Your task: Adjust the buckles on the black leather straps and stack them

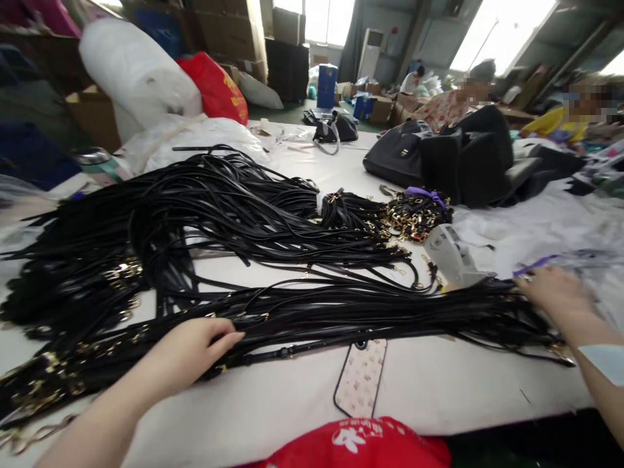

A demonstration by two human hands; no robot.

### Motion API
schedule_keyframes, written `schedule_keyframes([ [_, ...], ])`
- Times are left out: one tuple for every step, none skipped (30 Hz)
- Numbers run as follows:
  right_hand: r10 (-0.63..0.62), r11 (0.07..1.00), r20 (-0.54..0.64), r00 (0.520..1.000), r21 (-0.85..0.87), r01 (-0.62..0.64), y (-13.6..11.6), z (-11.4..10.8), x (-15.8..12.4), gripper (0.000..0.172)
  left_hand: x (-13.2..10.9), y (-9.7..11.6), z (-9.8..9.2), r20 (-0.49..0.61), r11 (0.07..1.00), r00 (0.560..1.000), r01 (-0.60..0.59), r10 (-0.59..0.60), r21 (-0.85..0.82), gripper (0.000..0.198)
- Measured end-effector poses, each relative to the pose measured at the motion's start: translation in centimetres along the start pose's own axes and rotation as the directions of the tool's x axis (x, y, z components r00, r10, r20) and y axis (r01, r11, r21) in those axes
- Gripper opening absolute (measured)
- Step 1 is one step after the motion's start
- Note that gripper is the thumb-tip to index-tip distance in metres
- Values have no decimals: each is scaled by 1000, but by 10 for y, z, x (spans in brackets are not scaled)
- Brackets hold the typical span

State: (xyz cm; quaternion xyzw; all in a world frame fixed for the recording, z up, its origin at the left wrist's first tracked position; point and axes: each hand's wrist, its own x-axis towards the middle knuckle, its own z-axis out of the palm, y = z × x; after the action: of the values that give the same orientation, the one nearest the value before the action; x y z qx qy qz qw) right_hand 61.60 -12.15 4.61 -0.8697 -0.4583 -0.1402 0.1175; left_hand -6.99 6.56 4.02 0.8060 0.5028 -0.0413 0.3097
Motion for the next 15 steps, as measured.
schedule_keyframes([
  [-11, 1000, -46, 999, 1, 11, -24, 1, -5, 42, 4, 9, 3, 37, 1000, 999, 8, -7, -12, 41],
  [-67, 998, -112, 991, -7, 66, -53, 2, -13, 37, 10, 18, 8, 52, 999, 999, 8, -6, -37, 40],
  [-147, 989, -138, 979, 11, 150, -87, 3, -24, 33, 16, 26, 13, 53, 998, 999, -7, 10, -59, 39],
  [-217, 970, -154, 964, 77, 230, -125, 5, -38, 33, 21, 34, 19, 44, 996, 999, -25, 29, -82, 38],
  [-302, 931, -132, 944, 174, 322, -164, 7, -54, 31, 25, 43, 25, 42, 994, 999, -30, 34, -102, 37],
  [-379, 866, -124, 917, 301, 399, -203, 11, -72, 28, 28, 51, 31, 40, 992, 999, -29, 35, -125, 36],
  [-449, 779, -152, 880, 416, 469, -241, 17, -91, 26, 30, 60, 37, 46, 989, 998, -26, 34, -146, 36],
  [-515, 689, -134, 846, 522, 502, -276, 24, -109, 27, 32, 69, 43, 46, 986, 998, -30, 39, -165, 36],
  [-578, 606, -91, 811, 618, 501, -308, 32, -127, 30, 34, 78, 50, 58, 985, 997, -33, 44, -169, 36],
  [-616, 535, -55, 786, 703, 469, -336, 41, -143, 33, 36, 85, 56, 62, 986, 997, -40, 50, -159, 38],
  [-641, 478, -13, 768, 776, 412, -359, 51, -156, 35, 38, 90, 61, 45, 987, 996, -76, 83, -145, 39],
  [-658, 434, 28, 753, 831, 348, -377, 61, -166, 36, 39, 92, 65, 41, 986, 992, -118, 123, -120, 39],
  [-667, 406, 69, 742, 868, 285, -389, 70, -172, 37, 39, 90, 67, 23, 984, 988, -146, 150, -104, 36],
  [-670, 396, 108, 735, 888, 231, -397, 80, -174, 38, 37, 84, 65, 14, 983, 988, -152, 155, -105, 35],
  [-663, 404, 143, 735, 895, 191, -400, 90, -172, 40, 33, 75, 62, 9, 982, 989, -144, 146, -122, 35],
])
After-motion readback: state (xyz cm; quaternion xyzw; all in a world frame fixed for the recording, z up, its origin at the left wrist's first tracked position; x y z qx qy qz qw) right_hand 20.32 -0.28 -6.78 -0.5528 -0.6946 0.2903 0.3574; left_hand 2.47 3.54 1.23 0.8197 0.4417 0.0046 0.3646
